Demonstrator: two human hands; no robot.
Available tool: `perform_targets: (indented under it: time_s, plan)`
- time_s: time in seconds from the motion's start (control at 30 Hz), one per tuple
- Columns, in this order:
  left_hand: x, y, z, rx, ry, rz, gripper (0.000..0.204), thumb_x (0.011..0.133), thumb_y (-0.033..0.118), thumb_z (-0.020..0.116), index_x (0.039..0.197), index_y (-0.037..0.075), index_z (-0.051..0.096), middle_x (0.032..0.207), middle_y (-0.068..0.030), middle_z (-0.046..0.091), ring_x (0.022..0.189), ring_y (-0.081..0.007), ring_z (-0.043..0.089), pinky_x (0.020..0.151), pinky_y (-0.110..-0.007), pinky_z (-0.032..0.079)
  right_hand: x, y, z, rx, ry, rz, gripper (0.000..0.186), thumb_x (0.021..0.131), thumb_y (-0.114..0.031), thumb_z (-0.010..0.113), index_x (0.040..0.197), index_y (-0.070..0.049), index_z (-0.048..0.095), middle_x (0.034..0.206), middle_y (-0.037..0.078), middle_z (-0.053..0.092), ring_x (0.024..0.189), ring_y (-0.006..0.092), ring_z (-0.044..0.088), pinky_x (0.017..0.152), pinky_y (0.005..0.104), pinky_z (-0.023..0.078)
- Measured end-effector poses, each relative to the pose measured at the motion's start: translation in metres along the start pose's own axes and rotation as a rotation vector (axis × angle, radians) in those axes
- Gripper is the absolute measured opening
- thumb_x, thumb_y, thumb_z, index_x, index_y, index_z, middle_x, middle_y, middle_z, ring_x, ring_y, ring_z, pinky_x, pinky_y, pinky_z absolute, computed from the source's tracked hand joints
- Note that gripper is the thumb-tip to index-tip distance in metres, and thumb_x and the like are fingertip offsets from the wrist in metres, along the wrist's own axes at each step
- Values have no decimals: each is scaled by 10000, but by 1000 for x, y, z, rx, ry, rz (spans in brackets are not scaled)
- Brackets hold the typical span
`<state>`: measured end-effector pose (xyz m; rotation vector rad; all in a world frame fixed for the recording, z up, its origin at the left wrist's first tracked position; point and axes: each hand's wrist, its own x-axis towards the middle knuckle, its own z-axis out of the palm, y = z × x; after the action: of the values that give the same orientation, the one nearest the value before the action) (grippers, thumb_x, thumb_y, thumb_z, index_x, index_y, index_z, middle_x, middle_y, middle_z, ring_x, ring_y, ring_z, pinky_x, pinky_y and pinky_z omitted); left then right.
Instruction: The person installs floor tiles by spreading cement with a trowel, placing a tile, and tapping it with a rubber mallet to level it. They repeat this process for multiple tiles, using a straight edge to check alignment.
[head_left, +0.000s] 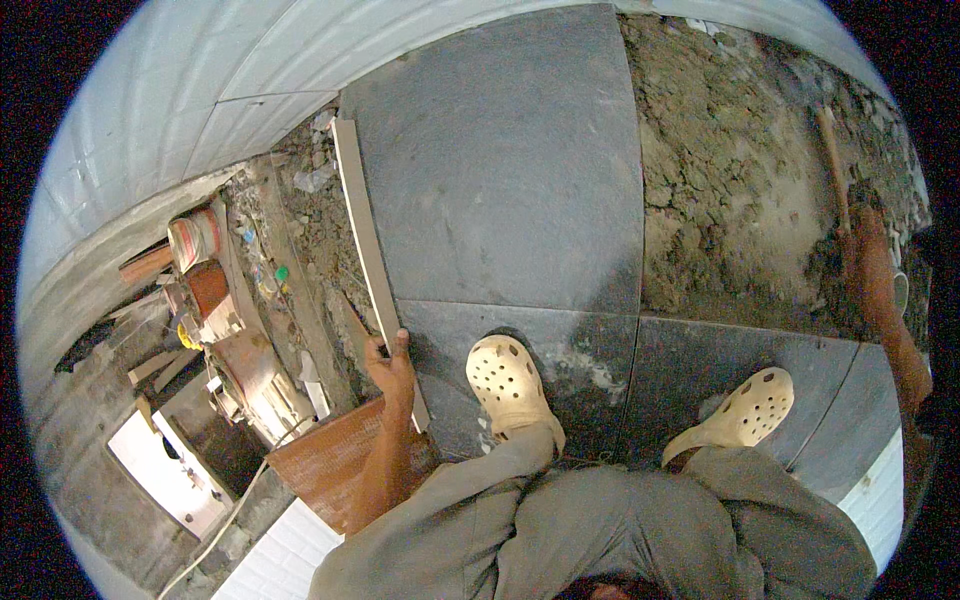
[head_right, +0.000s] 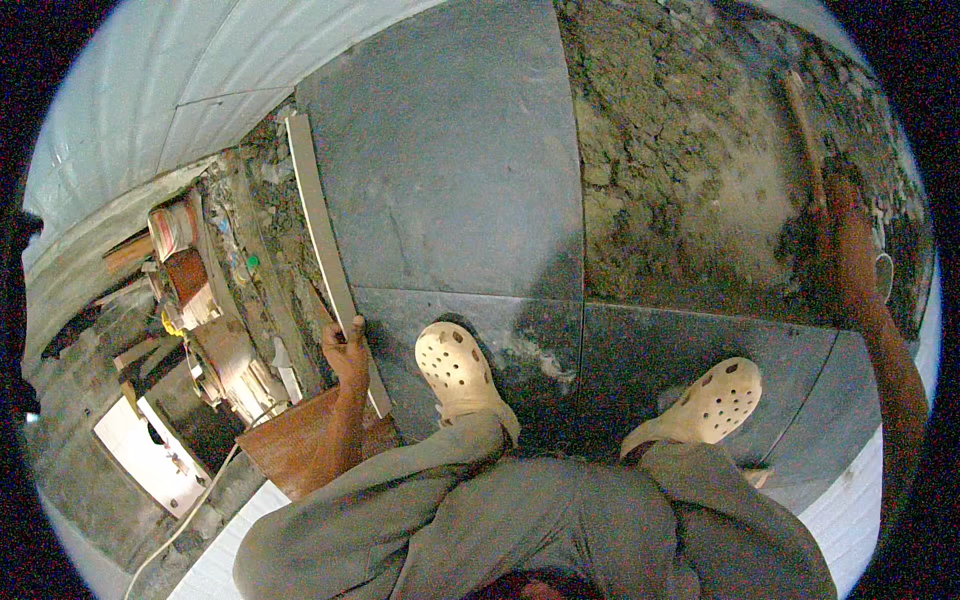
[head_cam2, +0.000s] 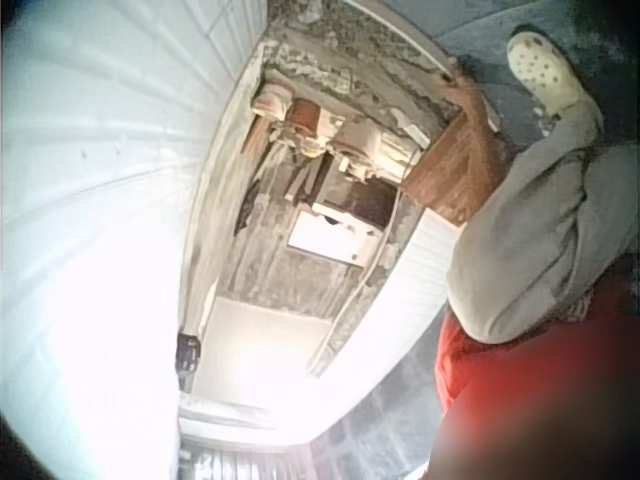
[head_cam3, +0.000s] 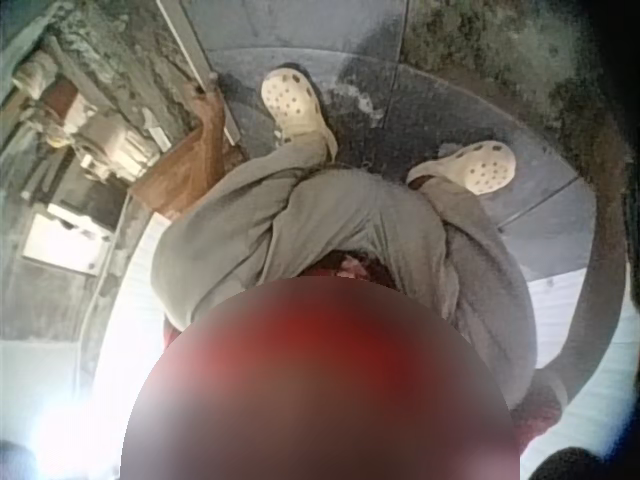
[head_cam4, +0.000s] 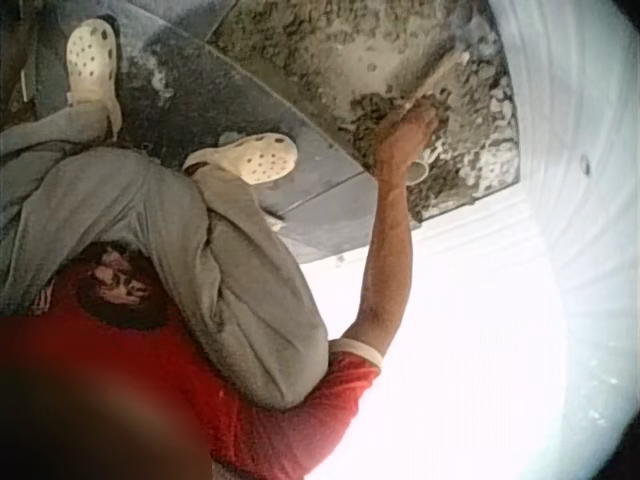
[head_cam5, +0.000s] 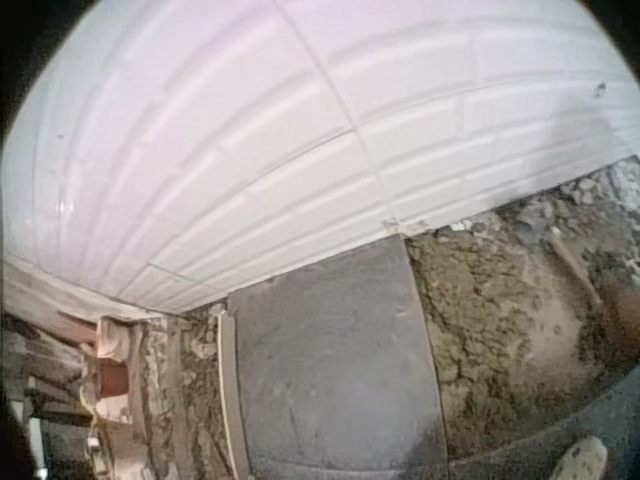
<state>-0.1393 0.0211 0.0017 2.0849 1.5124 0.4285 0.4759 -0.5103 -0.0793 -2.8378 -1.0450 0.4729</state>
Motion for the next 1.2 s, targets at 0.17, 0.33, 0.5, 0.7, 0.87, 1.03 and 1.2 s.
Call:
perform_targets:
  time_s: [0.17, 0.33, 0.5, 0.7, 0.87, 1.03, 1.2]
  plan:
    - [-1, 2, -2, 14, -36, -46, 370, 894, 364, 800, 858, 57, 598, 762, -13, 593, 714, -113, 514, 654, -307, 437, 26, 38, 21, 57, 45, 0, 488, 1011, -199, 586, 1452, -47, 444, 1349, 211, 579, 1199, 412, 601, 1021, 457, 474]
    - [4, 15, -14, 101, -25, -83, 434, 892, 443, 786, 826, 66, 580, 643, 8, 567, 613, -97, 508, 564, -283, 413, 37, 36, 9, 193, -239, 127, 459, 1012, -223, 589, 1417, -48, 462, 1209, 216, 643, 1084, 393, 638, 934, 455, 503]
    - [23, -1, -47, 50, 80, -17, 382, 914, 390, 751, 826, 50, 600, 683, -54, 633, 628, -139, 578, 580, -309, 451, 48, 47, 1, 191, 38, -8, 376, 1023, -291, 576, 1283, -23, 536, 985, 170, 654, 863, 296, 626, 809, 450, 501]
    - [64, -56, -62, 182, 103, -112, 428, 921, 448, 714, 889, 28, 636, 815, -143, 671, 771, -236, 628, 720, -392, 486, 21, 54, -57, -17, 149, -95, 453, 1049, -328, 551, 1338, 20, 539, 1043, 174, 624, 915, 267, 602, 818, 395, 491]
    - [89, -81, -43, 136, 98, -115, 505, 929, 509, 681, 963, 5, 665, 875, -193, 687, 825, -317, 659, 745, -444, 497, -12, -92, -126, 267, -157, 23, 413, 1076, -305, 511, 1327, 23, 520, 1162, 175, 610, 1071, 288, 588, 951, 393, 468]
    - [100, -98, -16, 12, 70, -188, 505, 940, 504, 673, 958, 0, 663, 871, -183, 682, 813, -305, 665, 734, -437, 502, -9, -269, -151, 274, -451, -167, 332, 1066, -293, 516, 1207, 5, 556, 943, 160, 653, 832, 299, 617, 753, 431, 492]
    - [104, -105, -4, 14, 36, -153, 494, 938, 493, 683, 1099, 27, 646, 1033, -180, 675, 957, -320, 653, 848, -453, 508, 9, -379, -100, 319, -440, -556, 322, 1047, -308, 534, 1146, -4, 578, 802, 190, 637, 659, 348, 616, 619, 461, 486]
